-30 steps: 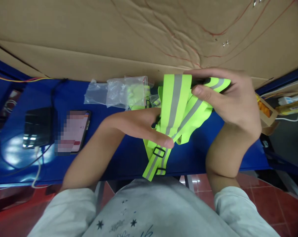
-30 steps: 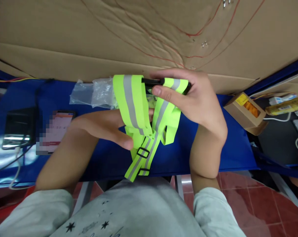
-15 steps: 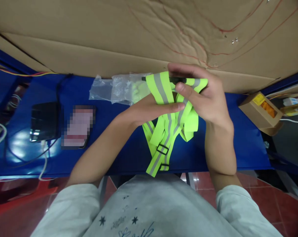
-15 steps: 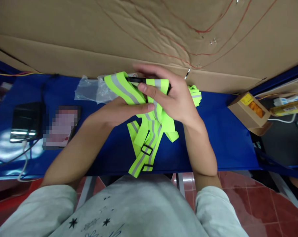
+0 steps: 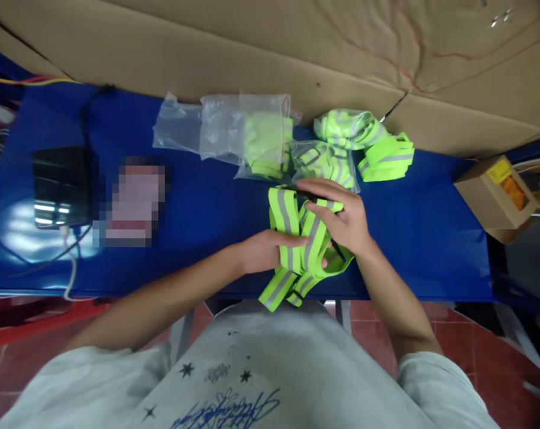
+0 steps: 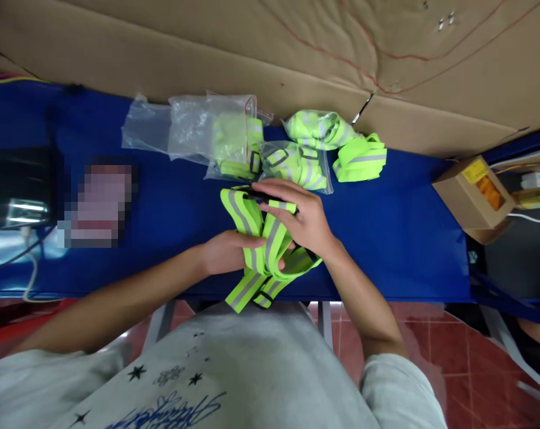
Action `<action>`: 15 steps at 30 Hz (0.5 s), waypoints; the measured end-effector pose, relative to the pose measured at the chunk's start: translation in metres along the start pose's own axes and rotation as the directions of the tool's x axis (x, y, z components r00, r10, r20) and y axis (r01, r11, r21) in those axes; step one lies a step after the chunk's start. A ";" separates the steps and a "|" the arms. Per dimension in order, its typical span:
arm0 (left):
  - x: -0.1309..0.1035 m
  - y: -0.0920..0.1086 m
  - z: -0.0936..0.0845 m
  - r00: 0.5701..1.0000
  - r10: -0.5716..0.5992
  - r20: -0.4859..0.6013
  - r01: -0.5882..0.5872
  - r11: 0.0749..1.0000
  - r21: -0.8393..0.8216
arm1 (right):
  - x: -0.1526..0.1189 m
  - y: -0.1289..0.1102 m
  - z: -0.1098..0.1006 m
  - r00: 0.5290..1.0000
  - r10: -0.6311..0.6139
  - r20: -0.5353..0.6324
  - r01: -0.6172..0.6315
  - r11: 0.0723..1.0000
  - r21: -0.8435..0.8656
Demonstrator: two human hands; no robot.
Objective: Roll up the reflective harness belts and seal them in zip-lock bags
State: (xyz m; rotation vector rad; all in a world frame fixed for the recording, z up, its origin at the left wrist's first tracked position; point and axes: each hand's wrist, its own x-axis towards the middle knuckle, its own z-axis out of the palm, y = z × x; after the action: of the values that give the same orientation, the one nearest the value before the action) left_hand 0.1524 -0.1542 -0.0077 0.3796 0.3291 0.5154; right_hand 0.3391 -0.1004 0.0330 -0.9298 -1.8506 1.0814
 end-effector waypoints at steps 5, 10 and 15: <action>-0.012 -0.004 -0.010 0.995 -0.095 -0.017 0.096 0.976 0.194 | -0.001 0.001 0.004 0.922 0.334 0.196 -0.387 0.820 0.422; -0.015 0.008 -0.015 0.995 -0.072 -0.064 0.092 0.909 0.407 | -0.005 0.010 0.009 0.899 0.414 0.145 -0.436 0.805 0.402; -0.020 0.039 -0.008 0.957 0.243 -0.156 -0.152 0.884 0.442 | -0.007 0.002 -0.007 0.936 0.337 -0.104 -0.320 0.935 0.149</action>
State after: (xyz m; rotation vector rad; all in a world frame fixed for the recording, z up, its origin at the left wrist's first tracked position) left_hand 0.1166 -0.1312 0.0059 0.7959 0.6146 0.6886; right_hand 0.3488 -0.1037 0.0317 -1.2317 -1.5326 1.2938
